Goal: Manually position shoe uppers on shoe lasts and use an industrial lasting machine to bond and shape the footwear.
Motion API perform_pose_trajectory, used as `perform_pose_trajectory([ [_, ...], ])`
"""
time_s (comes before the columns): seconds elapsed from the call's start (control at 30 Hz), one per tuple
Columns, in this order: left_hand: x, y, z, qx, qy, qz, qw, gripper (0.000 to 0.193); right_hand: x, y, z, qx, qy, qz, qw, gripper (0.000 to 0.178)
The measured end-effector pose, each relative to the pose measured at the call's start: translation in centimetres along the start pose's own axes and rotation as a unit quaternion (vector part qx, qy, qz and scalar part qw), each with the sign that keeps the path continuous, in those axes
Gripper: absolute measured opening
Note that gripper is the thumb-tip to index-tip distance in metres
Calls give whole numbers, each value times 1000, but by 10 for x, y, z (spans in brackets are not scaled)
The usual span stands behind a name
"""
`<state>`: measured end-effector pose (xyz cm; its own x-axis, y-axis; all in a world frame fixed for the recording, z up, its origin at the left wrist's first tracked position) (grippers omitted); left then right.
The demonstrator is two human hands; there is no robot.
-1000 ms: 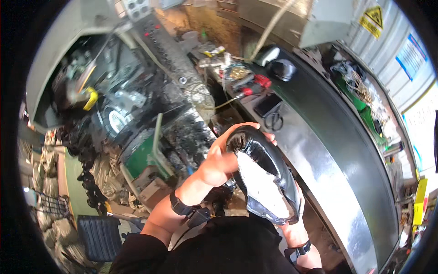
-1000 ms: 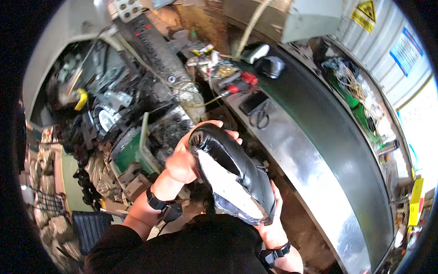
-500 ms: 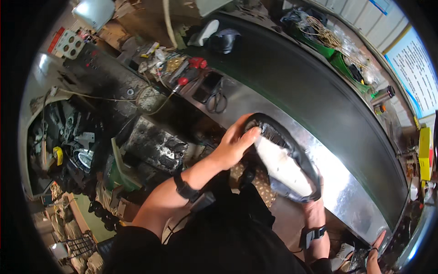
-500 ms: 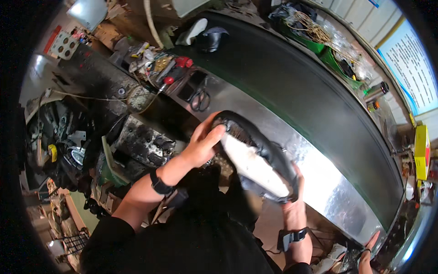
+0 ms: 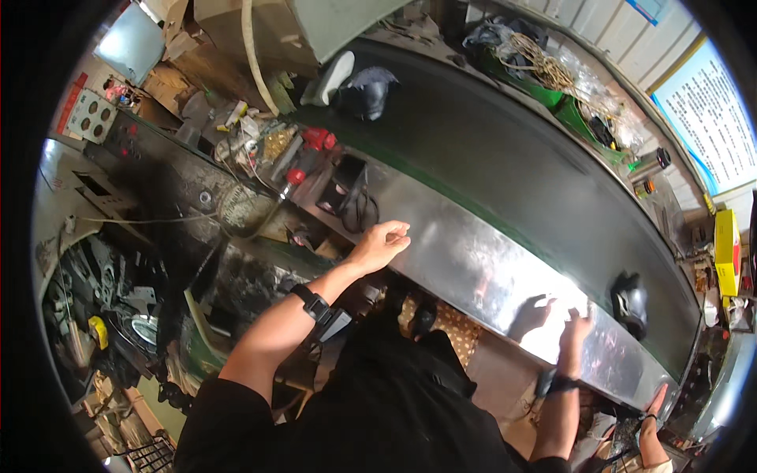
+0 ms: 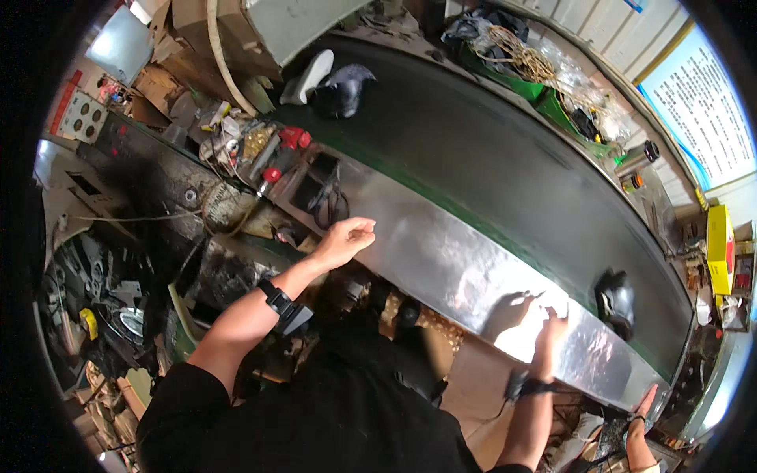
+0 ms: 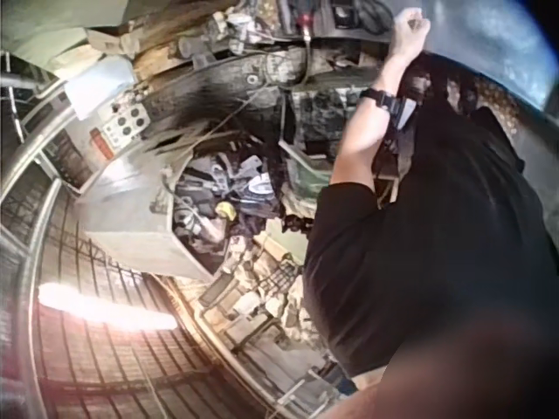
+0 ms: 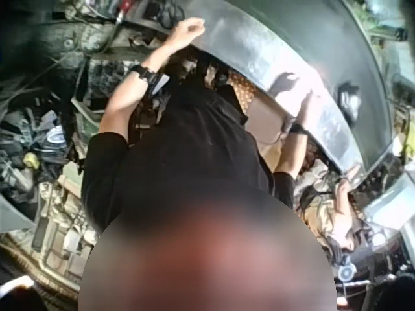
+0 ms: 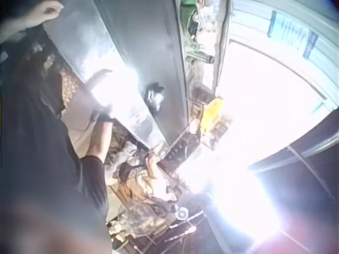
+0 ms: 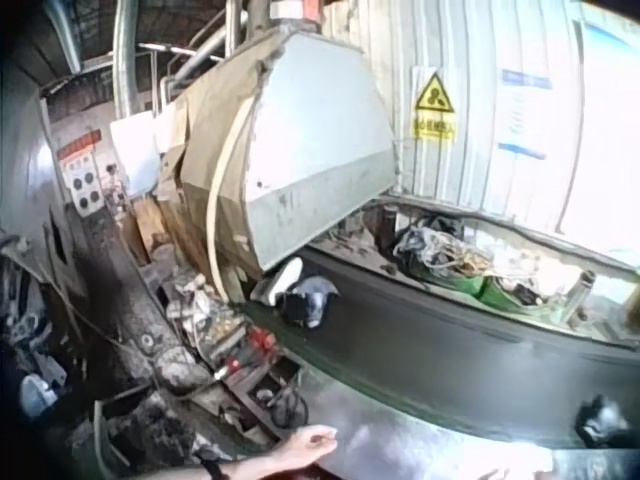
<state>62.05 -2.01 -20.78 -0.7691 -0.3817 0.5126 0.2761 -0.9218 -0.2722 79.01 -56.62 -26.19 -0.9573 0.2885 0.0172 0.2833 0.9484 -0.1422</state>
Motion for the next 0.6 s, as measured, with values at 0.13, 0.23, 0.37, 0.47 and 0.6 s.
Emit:
perform_pose_trajectory([
  [0.13, -89, -66, 48, -26, 88, 118, 989, 44, 153, 151, -26, 248, -271, -438, 821, 61],
  [0.23, -176, -127, 81, -34, 90, 131, 987, 48, 196, 188, -57, 332, -398, -512, 684, 74],
  [0.37, -240, -200, 122, -293, 146, 352, 877, 66, 162, 163, -75, 201, -65, -427, 879, 59],
  [0.47, -266, -213, 153, -352, 58, 276, 893, 60, 127, 160, -101, 187, -55, -328, 924, 68],
  [0.6, -282, -143, 196, -365, 127, -77, 919, 29, 107, 206, -123, -24, 87, -254, 963, 61],
])
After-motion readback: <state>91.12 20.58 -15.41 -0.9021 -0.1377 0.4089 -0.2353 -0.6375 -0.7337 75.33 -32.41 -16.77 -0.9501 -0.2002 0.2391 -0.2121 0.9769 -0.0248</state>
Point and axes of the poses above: each hand's wrist, its own x-axis away from the middle knuckle, its own y-axis out of the palm, z = x × y, the point moved 5 cm from there along -x, towards the middle knuckle, and after that the axes turned 13 degrees about -y, right-handed, at the moved point
